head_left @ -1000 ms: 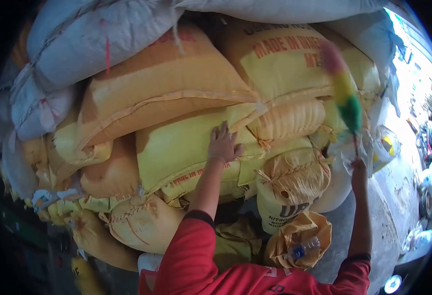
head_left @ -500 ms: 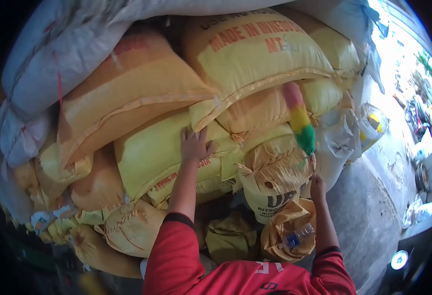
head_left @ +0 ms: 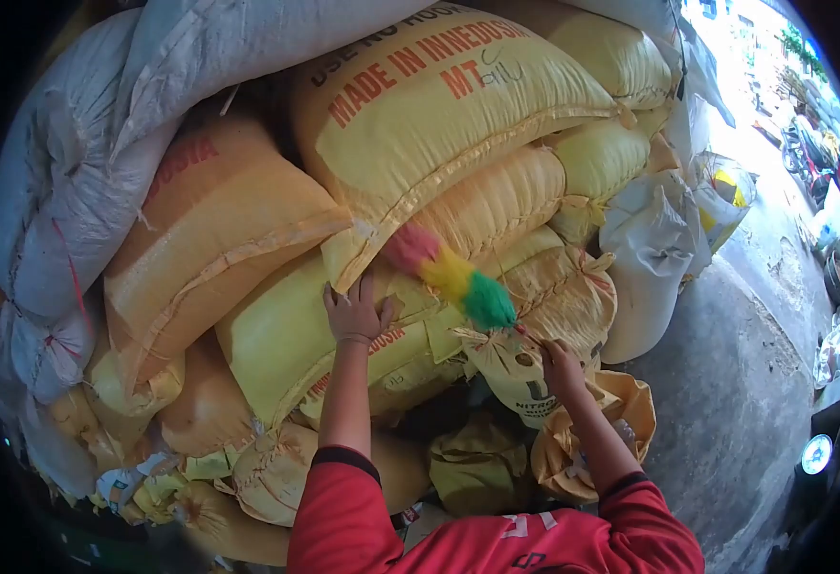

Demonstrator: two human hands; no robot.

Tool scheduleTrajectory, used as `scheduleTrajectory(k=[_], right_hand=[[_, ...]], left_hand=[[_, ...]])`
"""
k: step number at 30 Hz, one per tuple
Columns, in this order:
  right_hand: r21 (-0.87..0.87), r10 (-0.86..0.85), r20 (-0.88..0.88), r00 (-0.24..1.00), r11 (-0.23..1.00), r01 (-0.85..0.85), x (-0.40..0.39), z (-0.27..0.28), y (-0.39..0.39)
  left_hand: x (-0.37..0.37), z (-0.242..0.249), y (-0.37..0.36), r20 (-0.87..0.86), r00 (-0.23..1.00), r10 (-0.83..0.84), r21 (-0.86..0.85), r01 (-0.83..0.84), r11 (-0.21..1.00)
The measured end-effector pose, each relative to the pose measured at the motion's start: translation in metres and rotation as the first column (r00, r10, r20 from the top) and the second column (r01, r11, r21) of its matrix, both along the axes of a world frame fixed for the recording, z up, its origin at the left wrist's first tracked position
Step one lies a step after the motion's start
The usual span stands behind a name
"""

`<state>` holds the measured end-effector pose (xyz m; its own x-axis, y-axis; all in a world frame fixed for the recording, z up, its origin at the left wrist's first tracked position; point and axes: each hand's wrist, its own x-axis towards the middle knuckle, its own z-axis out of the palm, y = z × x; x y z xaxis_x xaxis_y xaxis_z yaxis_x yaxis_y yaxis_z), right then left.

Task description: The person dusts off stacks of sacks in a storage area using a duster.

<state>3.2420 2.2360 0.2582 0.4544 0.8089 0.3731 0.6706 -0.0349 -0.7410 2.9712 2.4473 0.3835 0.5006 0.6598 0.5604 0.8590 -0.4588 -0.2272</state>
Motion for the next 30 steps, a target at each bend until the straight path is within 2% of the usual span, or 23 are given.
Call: scheduleTrajectory(k=[2,4,5,7,8,10,11,12,13,15,16,18,19,20,21,23,25,27,29,30], right_hand=[[-0.051,0.027,-0.004,1.000,0.998,-0.028,-0.002,0.017,0.007],[-0.038,0.068,0.070,0.995,0.997,-0.066,-0.003,0.029,0.015],[-0.038,0.074,0.071,0.995,0.997,-0.071,0.001,0.028,0.015],[-0.268,-0.076,0.241,0.968,0.953,0.142,0.020,0.022,0.011],[-0.359,-0.152,0.242,0.958,0.904,0.234,0.035,0.003,0.006],[-0.311,-0.405,-0.082,0.911,0.879,0.363,0.070,-0.059,-0.019],[-0.125,-0.421,0.078,0.904,0.895,0.428,0.076,-0.062,-0.036],[-0.098,-0.331,0.268,0.905,0.925,0.368,0.116,-0.143,-0.052],[-0.587,-0.517,-0.071,0.853,0.713,0.384,0.109,-0.097,-0.062],[-0.335,-0.559,-0.359,0.747,0.825,0.456,0.101,-0.113,-0.070],[-0.338,-0.551,-0.357,0.754,0.829,0.446,0.088,-0.095,-0.065],[-0.119,-0.317,-0.478,0.819,0.948,0.296,0.052,-0.060,-0.051],[-0.074,-0.223,-0.352,0.909,0.975,0.211,0.041,-0.054,-0.046],[-0.077,-0.153,-0.276,0.949,0.988,0.137,0.026,-0.030,-0.041],[-0.074,-0.153,-0.279,0.948,0.988,0.138,0.014,-0.008,-0.039],[-0.201,-0.014,0.083,0.996,0.979,0.030,-0.006,0.032,-0.038],[-0.161,-0.006,0.068,0.998,0.987,0.017,-0.026,0.068,-0.041],[-0.136,0.006,0.061,0.998,0.991,0.002,-0.042,0.092,-0.044],[-0.293,0.047,0.103,0.994,0.956,-0.015,-0.049,0.107,-0.043],[-0.301,0.046,0.105,0.993,0.953,-0.012,-0.048,0.105,-0.040]], left_hand=[[-0.001,-0.003,0.002,-0.018,1.000,0.008,0.007,-0.008,1.000],[-0.002,-0.005,0.002,-0.032,0.999,0.022,0.016,-0.022,1.000],[-0.001,-0.004,0.002,-0.028,1.000,0.006,0.081,-0.004,0.997],[0.000,-0.004,0.002,-0.019,1.000,-0.005,0.145,0.008,0.989],[-0.001,-0.003,0.002,-0.022,1.000,-0.014,0.156,0.018,0.988],[-0.001,-0.003,0.002,-0.015,1.000,-0.021,0.167,0.024,0.986],[-0.002,-0.003,0.003,-0.017,0.999,-0.034,0.163,0.037,0.986],[-0.002,-0.004,0.003,-0.017,0.999,-0.045,0.158,0.047,0.986],[-0.001,-0.005,0.003,-0.010,0.999,-0.033,0.158,0.034,0.987],[-0.003,-0.006,0.002,-0.049,0.998,0.027,0.149,-0.019,0.989],[-0.004,-0.006,0.003,-0.049,0.998,0.039,0.145,-0.032,0.989],[-0.003,-0.006,0.004,-0.027,1.000,-0.002,0.130,0.005,0.991],[-0.002,-0.007,0.003,-0.027,1.000,-0.003,0.130,0.006,0.991],[-0.002,-0.006,0.003,-0.029,1.000,0.007,0.126,-0.003,0.992],[-0.002,-0.006,0.003,-0.034,0.999,0.017,0.123,-0.013,0.992],[-0.004,-0.009,0.004,-0.059,0.998,0.038,0.104,-0.031,0.994],[-0.004,-0.008,0.007,-0.085,0.995,0.056,0.082,-0.049,0.995],[-0.002,-0.006,0.003,-0.074,0.995,0.059,0.148,-0.048,0.988],[-0.002,-0.005,0.003,-0.088,0.993,0.074,0.084,-0.067,0.994],[-0.003,-0.005,0.003,-0.102,0.991,0.088,0.029,-0.085,0.996]])
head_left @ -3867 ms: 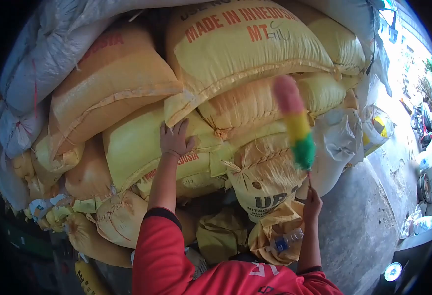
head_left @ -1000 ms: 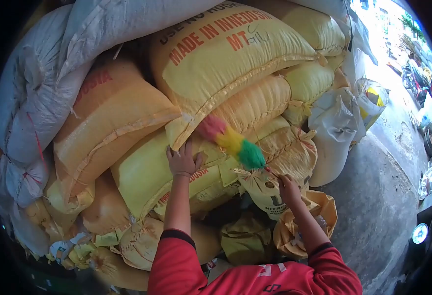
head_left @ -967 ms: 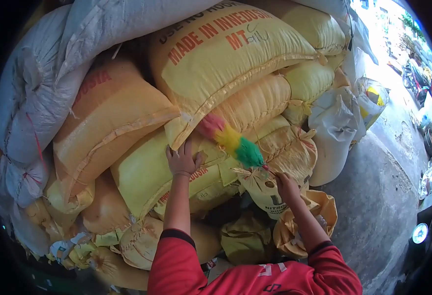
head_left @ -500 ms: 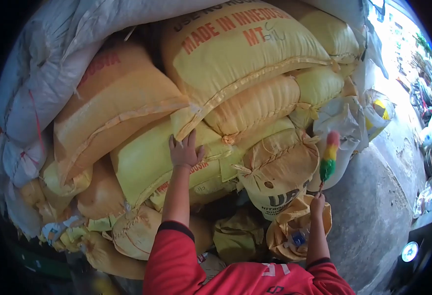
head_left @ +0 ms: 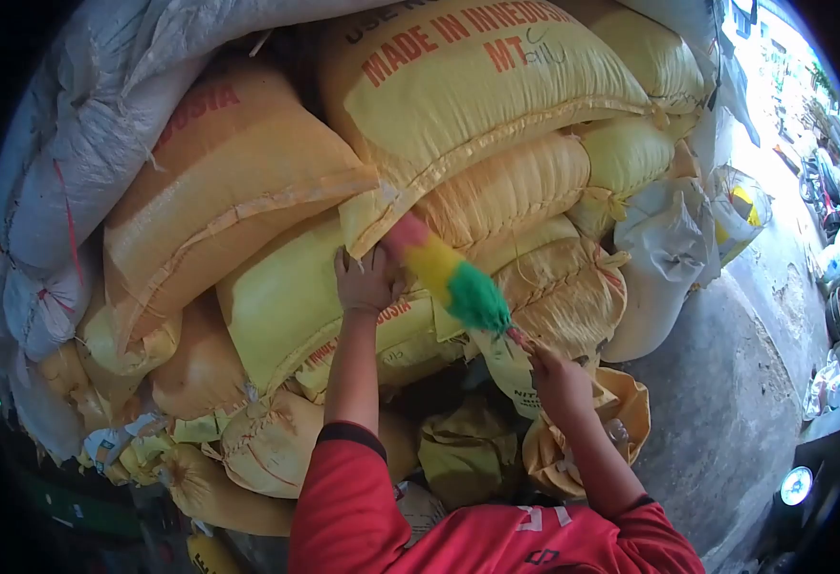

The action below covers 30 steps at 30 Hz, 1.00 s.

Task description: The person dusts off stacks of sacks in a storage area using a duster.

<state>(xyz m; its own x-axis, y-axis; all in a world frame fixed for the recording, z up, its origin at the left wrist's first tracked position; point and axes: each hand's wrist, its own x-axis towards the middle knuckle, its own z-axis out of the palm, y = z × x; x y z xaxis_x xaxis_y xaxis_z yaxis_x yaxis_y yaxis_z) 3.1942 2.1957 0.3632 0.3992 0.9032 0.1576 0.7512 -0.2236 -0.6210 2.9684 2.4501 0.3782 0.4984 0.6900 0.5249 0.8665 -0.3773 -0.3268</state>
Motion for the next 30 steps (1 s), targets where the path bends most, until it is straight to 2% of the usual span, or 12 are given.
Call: scheduleTrajectory(k=[6,8,12,16,19,21,24,26,27,28,29,30], right_hand=[[-0.105,0.038,-0.182,0.983,0.993,-0.058,0.012,-0.075,-0.011],[-0.171,-0.111,-0.221,0.969,0.983,0.073,-0.001,-0.100,-0.042],[-0.225,-0.189,-0.154,0.970,0.963,0.152,-0.003,-0.115,-0.067],[-0.051,-0.104,-0.200,0.974,0.994,0.096,-0.005,-0.094,-0.060],[0.012,-0.003,-0.160,0.987,1.000,0.005,-0.015,-0.076,-0.037],[0.025,0.055,-0.112,0.992,0.998,-0.052,-0.012,-0.083,-0.034],[-0.156,-0.187,-0.075,0.980,0.972,0.173,0.026,-0.126,-0.039],[-0.032,-0.208,-0.135,0.969,0.978,0.205,0.063,-0.167,-0.074],[-0.190,-0.471,-0.496,0.729,0.878,0.438,0.084,-0.190,-0.088],[-0.305,-0.627,-0.398,0.669,0.779,0.548,0.102,-0.211,-0.100],[-0.299,-0.624,-0.398,0.673,0.781,0.548,0.104,-0.206,-0.096],[-0.161,-0.585,-0.368,0.722,0.805,0.570,0.100,-0.199,-0.096]], left_hand=[[-0.002,0.000,0.002,0.084,0.990,-0.117,0.070,0.111,0.991],[-0.002,0.002,0.001,0.091,0.988,-0.122,0.096,0.113,0.989],[-0.002,0.000,0.000,0.082,0.990,-0.115,0.089,0.108,0.990],[-0.001,0.000,-0.001,0.067,0.996,-0.066,0.031,0.064,0.997],[-0.005,-0.002,0.001,0.104,0.984,-0.144,0.085,0.136,0.987],[-0.004,-0.002,0.004,-0.085,0.996,-0.001,0.040,0.005,0.999],[0.000,0.003,-0.002,0.093,0.987,-0.130,0.088,0.122,0.989],[0.000,0.002,-0.002,0.090,0.988,-0.127,0.085,0.120,0.989],[0.000,0.002,-0.001,0.091,0.988,-0.121,0.085,0.113,0.990],[0.000,0.002,-0.001,0.095,0.988,-0.118,0.089,0.109,0.990],[0.000,0.002,-0.001,0.091,0.989,-0.119,0.107,0.109,0.988],[0.000,0.001,-0.001,0.081,0.989,-0.121,0.118,0.111,0.987]])
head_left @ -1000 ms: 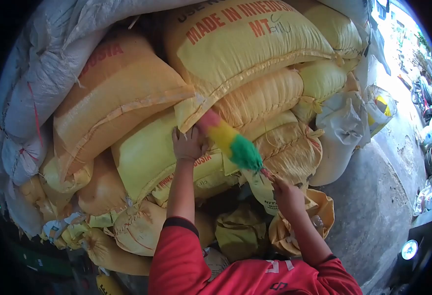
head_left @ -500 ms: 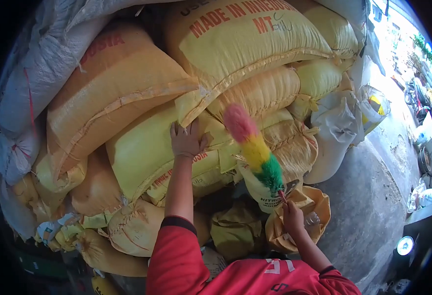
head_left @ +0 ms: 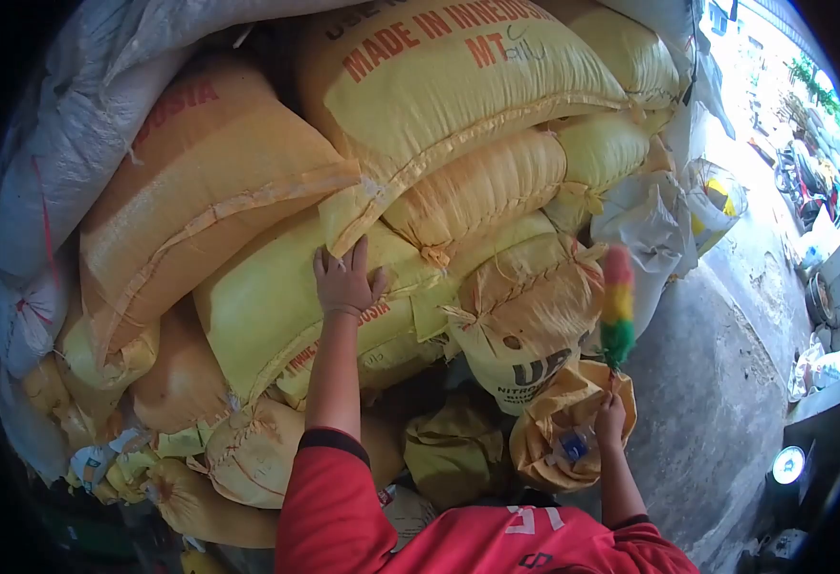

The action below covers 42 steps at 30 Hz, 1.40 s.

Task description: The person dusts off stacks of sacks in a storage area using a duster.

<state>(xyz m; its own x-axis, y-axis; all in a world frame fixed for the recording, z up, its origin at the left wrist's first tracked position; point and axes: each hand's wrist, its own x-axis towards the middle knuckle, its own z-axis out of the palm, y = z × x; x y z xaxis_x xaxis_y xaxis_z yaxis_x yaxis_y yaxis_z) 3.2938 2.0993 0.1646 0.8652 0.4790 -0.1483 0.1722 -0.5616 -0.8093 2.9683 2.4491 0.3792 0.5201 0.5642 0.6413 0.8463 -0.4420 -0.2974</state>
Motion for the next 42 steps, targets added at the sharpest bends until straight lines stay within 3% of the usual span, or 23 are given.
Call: scheduleTrajectory(k=[1,4,7,10,13,14,15,16,17,19,21,23,27,29,30,31,35,37,39,41,42], right_hand=[[0.075,0.000,0.114,0.994,0.997,-0.008,-0.010,0.011,-0.005],[0.087,0.288,0.146,0.946,0.949,-0.302,-0.037,0.066,0.023],[0.029,0.415,0.291,0.862,0.897,-0.441,-0.051,0.073,0.061],[0.078,0.497,0.316,0.808,0.835,-0.544,-0.030,0.079,0.103],[0.279,0.354,0.156,0.922,0.880,-0.385,0.049,0.031,0.147],[0.277,0.279,-0.123,0.952,0.931,-0.238,0.073,0.031,0.152],[0.169,0.098,-0.372,0.923,0.985,-0.037,0.077,0.080,0.150],[0.244,0.121,-0.201,0.972,0.967,-0.070,0.093,0.066,0.154],[0.251,0.113,-0.201,0.973,0.966,-0.060,0.101,0.050,0.157],[0.340,0.058,0.115,0.992,0.935,-0.095,0.092,0.058,0.161],[0.333,0.095,0.148,0.985,0.933,-0.139,0.072,0.060,0.155],[0.144,0.308,0.398,0.864,0.909,-0.391,0.059,0.065,0.150],[0.100,0.255,0.271,0.928,0.951,-0.291,0.077,0.064,0.141],[0.135,0.121,0.019,0.992,0.983,-0.123,0.104,0.061,0.133],[0.081,0.091,0.156,0.983,0.991,-0.105,0.100,0.079,0.126],[0.084,0.084,0.163,0.983,0.992,-0.099,0.101,0.077,0.127],[0.134,0.145,0.024,0.989,0.980,-0.146,0.097,0.089,0.108],[0.012,0.193,0.230,0.954,0.980,-0.201,0.105,0.091,0.096],[-0.088,0.218,0.307,0.926,0.976,-0.201,0.115,0.107,0.084],[-0.159,0.213,0.419,0.883,0.974,-0.160,0.136,0.113,0.079],[-0.157,0.193,0.466,0.864,0.979,-0.134,0.146,0.116,0.079]], left_hand=[[-0.002,-0.003,-0.002,-0.007,1.000,-0.003,-0.015,0.002,1.000],[0.003,0.001,0.001,0.029,0.999,-0.031,-0.014,0.032,0.999],[0.003,0.002,-0.001,0.008,1.000,-0.030,-0.031,0.030,0.999],[0.002,-0.002,0.001,-0.052,0.998,0.027,0.007,-0.027,1.000],[0.003,-0.002,0.001,0.003,0.999,-0.039,0.020,0.039,0.999],[0.003,-0.002,0.000,0.005,1.000,-0.031,0.036,0.030,0.999],[0.003,-0.002,0.000,0.007,1.000,-0.019,0.052,0.019,0.998],[0.002,-0.002,-0.001,0.003,1.000,-0.031,0.058,0.031,0.998],[0.002,-0.002,0.000,-0.014,1.000,-0.019,0.050,0.020,0.999],[0.003,-0.001,0.002,-0.025,1.000,-0.008,0.042,0.010,0.999],[0.002,-0.002,0.000,-0.031,0.999,-0.009,0.077,0.011,0.997],[0.001,-0.002,-0.001,-0.019,1.000,-0.014,0.063,0.015,0.998],[0.002,0.000,-0.002,-0.011,1.000,-0.021,0.028,0.022,0.999],[0.001,0.000,-0.003,-0.013,1.000,-0.017,0.024,0.017,1.000],[0.002,0.000,-0.002,-0.014,1.000,-0.007,0.019,0.008,1.000],[0.003,0.002,-0.002,-0.007,1.000,-0.014,0.023,0.014,1.000],[0.007,0.004,-0.006,0.062,0.997,-0.035,-0.005,0.036,0.999],[0.019,0.005,-0.010,0.113,0.992,-0.056,-0.049,0.062,0.997],[0.045,0.007,-0.022,0.146,0.927,-0.346,0.000,0.350,0.937],[0.086,0.005,-0.033,0.269,0.826,-0.495,-0.177,0.547,0.818],[0.107,0.005,-0.038,0.197,0.852,-0.485,-0.189,0.519,0.834]])
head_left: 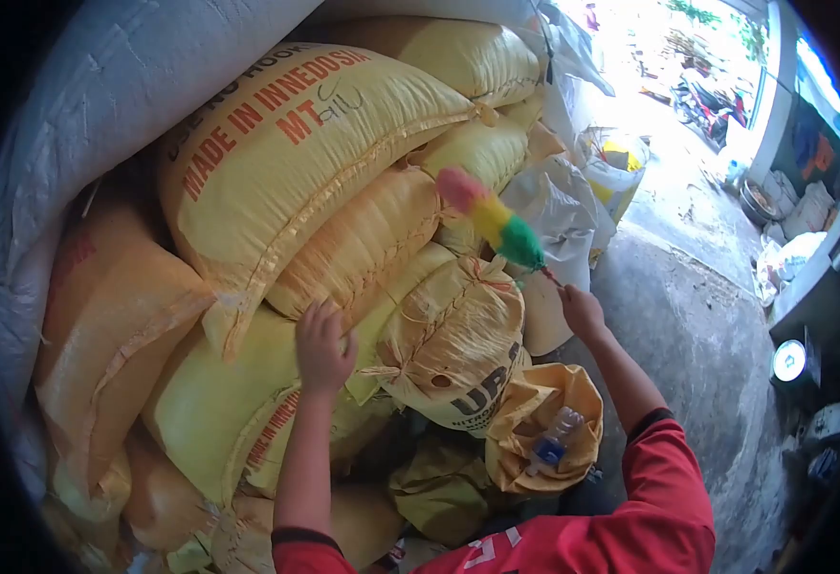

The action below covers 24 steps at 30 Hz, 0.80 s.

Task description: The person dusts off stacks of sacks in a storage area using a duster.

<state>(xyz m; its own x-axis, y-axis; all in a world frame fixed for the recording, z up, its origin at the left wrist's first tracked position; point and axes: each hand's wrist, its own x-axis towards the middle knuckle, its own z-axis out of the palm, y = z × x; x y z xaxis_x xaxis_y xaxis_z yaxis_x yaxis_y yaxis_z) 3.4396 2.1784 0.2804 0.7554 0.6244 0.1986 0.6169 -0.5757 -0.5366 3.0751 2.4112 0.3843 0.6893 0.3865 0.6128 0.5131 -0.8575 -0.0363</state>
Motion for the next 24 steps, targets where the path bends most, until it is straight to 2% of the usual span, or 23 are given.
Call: scheduleTrajectory(k=[1,3,4,6,7,9,10,12,13,14,15,17,19,21,24], right_hand=[[-0.004,0.017,0.005,1.000,1.000,-0.017,0.008,0.008,0.002],[0.055,-0.008,-0.005,1.000,0.998,0.008,0.023,0.024,0.009],[0.050,0.011,-0.003,1.000,0.999,-0.011,0.035,0.026,0.016],[-0.034,0.110,0.076,0.991,0.994,-0.107,0.061,0.026,0.032],[-0.014,0.109,0.073,0.991,0.994,-0.108,0.069,0.031,0.036],[-0.152,0.261,0.129,0.957,0.959,-0.241,0.098,0.049,0.045],[-0.182,0.266,0.161,0.950,0.955,-0.236,0.119,0.046,0.052],[-0.177,0.209,0.144,0.967,0.967,-0.182,0.169,0.044,0.063],[-0.188,0.153,0.119,0.981,0.974,-0.129,0.195,0.040,0.068],[-0.108,0.117,0.065,0.991,0.988,-0.109,0.225,0.027,0.072],[-0.117,0.141,0.056,0.988,0.984,-0.134,0.251,0.002,0.073],[0.302,0.018,0.030,0.999,0.953,-0.026,0.284,-0.041,0.072],[0.248,0.085,-0.050,0.995,0.966,-0.070,0.277,-0.046,0.060],[0.230,0.266,-0.065,0.962,0.942,-0.245,0.258,-0.047,0.057],[-0.021,0.451,-0.060,0.890,0.891,-0.453,0.216,-0.006,0.070]], left_hand=[[0.022,0.002,-0.003,-0.066,0.998,0.020,0.028,-0.018,0.999],[0.063,0.011,-0.007,-0.207,0.957,0.203,0.002,-0.207,0.978],[0.081,0.014,0.000,-0.206,0.953,0.220,-0.004,-0.226,0.974],[0.113,0.012,0.016,-0.311,0.877,0.366,-0.038,-0.396,0.917],[0.127,0.012,0.022,-0.308,0.875,0.373,-0.018,-0.397,0.918],[0.162,0.020,0.034,-0.419,0.729,0.541,-0.194,-0.654,0.731],[0.177,0.025,0.033,-0.407,0.730,0.550,-0.180,-0.654,0.735],[0.200,0.026,0.028,-0.510,0.533,0.675,-0.134,-0.825,0.549],[0.209,0.027,0.030,-0.508,0.525,0.683,-0.142,-0.833,0.535],[0.212,0.026,0.030,-0.548,0.465,0.695,-0.089,-0.859,0.505],[0.212,0.026,0.029,-0.587,0.399,0.704,-0.029,-0.880,0.474],[0.219,0.029,0.029,-0.614,0.351,0.706,-0.016,-0.901,0.434],[0.223,0.029,0.034,-0.642,0.314,0.700,-0.013,-0.917,0.399],[0.222,0.022,0.040,-0.623,0.307,0.720,-0.006,-0.922,0.388],[0.221,0.014,0.045,-0.617,0.282,0.734,0.024,-0.926,0.376]])
